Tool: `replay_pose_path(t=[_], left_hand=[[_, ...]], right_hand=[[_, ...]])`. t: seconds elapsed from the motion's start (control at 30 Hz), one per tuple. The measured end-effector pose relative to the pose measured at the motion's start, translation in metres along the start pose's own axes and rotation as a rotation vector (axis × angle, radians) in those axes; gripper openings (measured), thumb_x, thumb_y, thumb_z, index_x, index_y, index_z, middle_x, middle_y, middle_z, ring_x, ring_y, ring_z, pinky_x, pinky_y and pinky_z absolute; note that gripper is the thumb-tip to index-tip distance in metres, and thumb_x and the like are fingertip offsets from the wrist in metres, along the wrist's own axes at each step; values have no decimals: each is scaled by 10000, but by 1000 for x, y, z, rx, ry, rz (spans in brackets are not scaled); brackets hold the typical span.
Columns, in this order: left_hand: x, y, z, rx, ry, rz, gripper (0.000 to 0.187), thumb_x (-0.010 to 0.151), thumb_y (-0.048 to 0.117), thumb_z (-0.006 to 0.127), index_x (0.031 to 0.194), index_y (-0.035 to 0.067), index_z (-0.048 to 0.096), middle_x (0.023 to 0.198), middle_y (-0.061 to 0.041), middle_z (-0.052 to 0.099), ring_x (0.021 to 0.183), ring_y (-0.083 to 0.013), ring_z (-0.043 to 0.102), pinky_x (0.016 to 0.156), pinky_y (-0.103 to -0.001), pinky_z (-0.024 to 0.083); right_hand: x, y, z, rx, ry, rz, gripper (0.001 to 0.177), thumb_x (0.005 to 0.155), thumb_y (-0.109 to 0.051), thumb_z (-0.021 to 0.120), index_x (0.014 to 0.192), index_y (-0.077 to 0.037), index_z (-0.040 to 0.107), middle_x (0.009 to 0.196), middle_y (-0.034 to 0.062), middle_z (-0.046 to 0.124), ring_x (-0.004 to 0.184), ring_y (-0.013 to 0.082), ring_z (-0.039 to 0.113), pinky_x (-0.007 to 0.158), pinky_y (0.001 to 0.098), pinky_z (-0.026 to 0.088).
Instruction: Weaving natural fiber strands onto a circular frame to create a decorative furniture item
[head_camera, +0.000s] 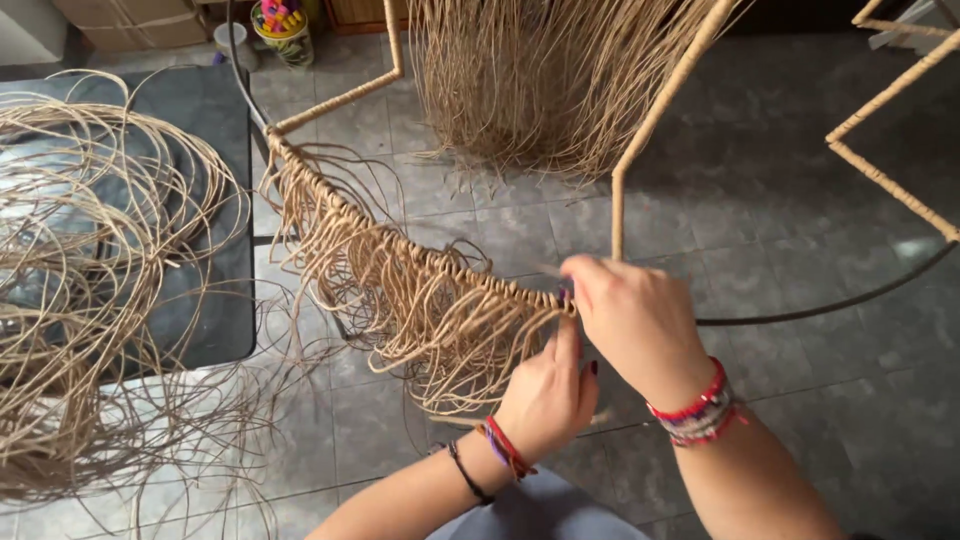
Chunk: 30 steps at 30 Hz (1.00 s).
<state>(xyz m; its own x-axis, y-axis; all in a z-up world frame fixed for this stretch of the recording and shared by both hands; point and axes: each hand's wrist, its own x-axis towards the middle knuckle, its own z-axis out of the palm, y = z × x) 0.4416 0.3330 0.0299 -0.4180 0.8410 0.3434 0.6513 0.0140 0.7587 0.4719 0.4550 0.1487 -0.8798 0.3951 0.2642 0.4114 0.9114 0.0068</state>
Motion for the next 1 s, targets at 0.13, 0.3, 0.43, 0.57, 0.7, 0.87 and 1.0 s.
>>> replay_pose_path(t=[0.13,0.3,0.43,0.57,0.7,0.87,1.0], left_hand=[[3,-9,13,28,-1,-52,355,918,198,566,1177,-34,495,940,-212,551,685,-433,607,509,-492,505],[4,-10,8,17,85,-77,245,980,224,592,1050,-9,576,814,-207,619,617,-413,628,495,-487,489],[-5,5,-15,-548,-67,-248,126,1039,193,528,1020,98,609,842,-47,648,725,-222,591,676,-366,469],[-16,18,-41,-632,-467,-218,203,1084,262,496,995,217,672,836,55,662,671,-85,539,675,-279,468],[-21,47,-81,-152,-451,153,161,994,205,570,849,133,578,661,-110,643,570,-363,641,530,-469,468],[9,68,-126,-194,-191,324,266,928,19,475,1167,-63,559,1296,-257,588,1092,-408,657,959,-436,543],[22,56,-109,-184,-146,184,120,1066,150,481,972,76,487,858,-110,530,673,-320,586,611,-402,460]], right_hand=[[-1,9,-3,48,-256,-37,158,961,-190,561,910,-249,698,826,-62,749,670,300,721,551,485,532],[-20,3,-22,132,-206,-64,78,961,-145,595,927,-160,663,884,4,716,663,329,690,585,477,531],[-74,-10,-29,569,70,107,495,982,-142,621,1448,-32,495,1065,31,746,836,136,717,836,278,563],[-125,-4,12,1060,29,562,258,935,-55,618,1164,-22,731,873,77,821,677,100,741,659,222,636],[-109,11,5,1061,-67,220,247,980,-104,558,1041,-36,788,1076,66,818,998,158,777,898,263,588],[-116,23,23,885,-156,-203,213,955,-106,525,1137,-9,581,1018,147,630,844,291,657,757,365,523],[-111,6,41,519,233,-222,211,1000,-205,574,828,-82,582,734,57,532,591,250,546,550,403,414]])
